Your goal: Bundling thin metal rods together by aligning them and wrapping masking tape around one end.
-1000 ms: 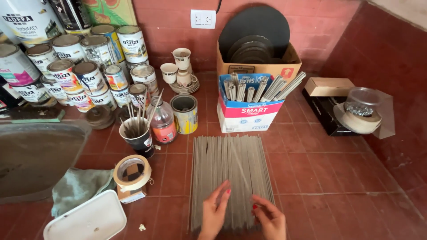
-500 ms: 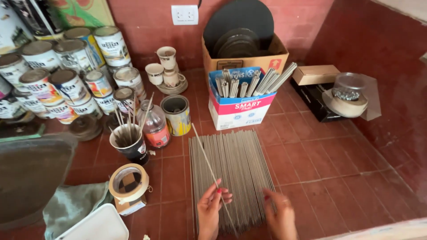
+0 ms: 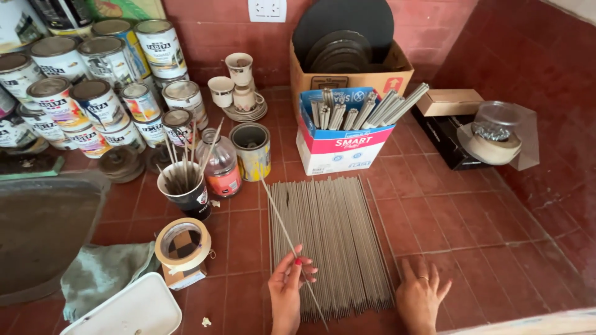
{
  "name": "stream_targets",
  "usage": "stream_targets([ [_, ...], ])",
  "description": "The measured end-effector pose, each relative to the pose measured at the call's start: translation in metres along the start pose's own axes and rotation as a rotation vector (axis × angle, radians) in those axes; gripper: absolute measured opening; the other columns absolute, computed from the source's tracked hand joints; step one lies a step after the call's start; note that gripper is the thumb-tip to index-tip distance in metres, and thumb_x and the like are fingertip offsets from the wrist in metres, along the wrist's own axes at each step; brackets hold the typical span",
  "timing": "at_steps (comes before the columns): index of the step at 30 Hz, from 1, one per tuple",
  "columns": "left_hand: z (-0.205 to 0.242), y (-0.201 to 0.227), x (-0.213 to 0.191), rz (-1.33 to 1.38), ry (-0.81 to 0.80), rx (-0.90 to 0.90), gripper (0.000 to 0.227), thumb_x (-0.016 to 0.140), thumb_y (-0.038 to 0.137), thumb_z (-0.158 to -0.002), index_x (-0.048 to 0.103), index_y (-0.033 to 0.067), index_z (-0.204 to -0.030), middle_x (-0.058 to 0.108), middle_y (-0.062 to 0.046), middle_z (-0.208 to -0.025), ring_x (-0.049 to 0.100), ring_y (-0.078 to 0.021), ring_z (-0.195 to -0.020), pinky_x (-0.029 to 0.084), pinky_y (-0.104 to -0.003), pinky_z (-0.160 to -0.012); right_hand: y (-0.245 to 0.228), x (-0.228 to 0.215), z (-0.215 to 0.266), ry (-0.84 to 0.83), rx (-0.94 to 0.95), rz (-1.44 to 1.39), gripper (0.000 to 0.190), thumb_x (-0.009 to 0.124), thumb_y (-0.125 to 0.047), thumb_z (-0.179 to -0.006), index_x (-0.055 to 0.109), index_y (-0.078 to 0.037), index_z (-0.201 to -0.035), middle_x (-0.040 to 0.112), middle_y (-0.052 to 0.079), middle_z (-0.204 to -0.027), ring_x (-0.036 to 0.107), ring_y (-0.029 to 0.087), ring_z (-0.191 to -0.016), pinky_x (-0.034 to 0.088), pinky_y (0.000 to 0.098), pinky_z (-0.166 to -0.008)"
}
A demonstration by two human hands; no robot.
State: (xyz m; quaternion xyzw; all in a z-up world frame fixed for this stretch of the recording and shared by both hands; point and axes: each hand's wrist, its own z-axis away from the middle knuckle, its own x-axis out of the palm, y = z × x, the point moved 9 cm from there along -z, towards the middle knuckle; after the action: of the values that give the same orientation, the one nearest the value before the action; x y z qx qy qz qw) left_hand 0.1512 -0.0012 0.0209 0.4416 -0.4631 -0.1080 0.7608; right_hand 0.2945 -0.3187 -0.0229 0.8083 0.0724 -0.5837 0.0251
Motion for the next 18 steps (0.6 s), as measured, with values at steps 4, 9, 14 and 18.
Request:
stream_targets([
  [4,0.001,-0.005,-0.001,-0.024,0.018,-0.049,0.04,0.055,0.004,-0.1,0.067,-0.0046,-0.136,0.072,-0.018,-0.099,0.069,-0.026,-0.082,0.057,-0.037,-0.071,0.002,-0.02,-0.005,0.087,0.063,-0.037,0.041,0.061,-0.034,-0.088,0.069,-0.028,-0.128,0.066,0.002,-0.139,0.049,0.034,-0.146,0.027,0.0738,-0.122],
  [9,0.006,-0.005,0.001,-0.039,0.03,-0.084,0.041,0.056,0.008,-0.099,0.067,-0.0048,-0.137,0.073,-0.018,-0.098,0.068,-0.0259,-0.081,0.056,-0.038,-0.07,0.007,-0.04,-0.011,0.22,0.06,0.033,0.03,0.064,-0.04,-0.089,0.076,-0.025,-0.112,0.074,-0.005,-0.126,0.063,0.027,-0.131,0.037,0.0603,-0.122],
  [14,0.006,-0.01,0.001,-0.027,0.028,-0.073,0.041,0.063,0.008,-0.096,0.069,-0.0045,-0.134,0.073,-0.018,-0.096,0.069,-0.0261,-0.08,0.054,-0.037,-0.068,0.004,-0.056,-0.016,0.385,-0.024,0.026,0.013,0.07,-0.024,-0.088,0.079,-0.014,-0.091,0.076,0.003,-0.101,0.068,0.029,-0.104,0.056,0.0397,-0.09],
  [18,0.01,-0.011,0.002,-0.027,0.047,-0.121,0.037,0.061,0.0,-0.096,0.07,-0.0049,-0.132,0.072,-0.019,-0.097,0.068,-0.0258,-0.081,0.054,-0.036,-0.067,0.012,-0.058,-0.018,0.413,-0.009,0.011,0.01,0.071,-0.021,-0.086,0.079,-0.015,-0.085,0.076,0.001,-0.093,0.068,0.026,-0.091,0.058,0.0364,-0.083],
])
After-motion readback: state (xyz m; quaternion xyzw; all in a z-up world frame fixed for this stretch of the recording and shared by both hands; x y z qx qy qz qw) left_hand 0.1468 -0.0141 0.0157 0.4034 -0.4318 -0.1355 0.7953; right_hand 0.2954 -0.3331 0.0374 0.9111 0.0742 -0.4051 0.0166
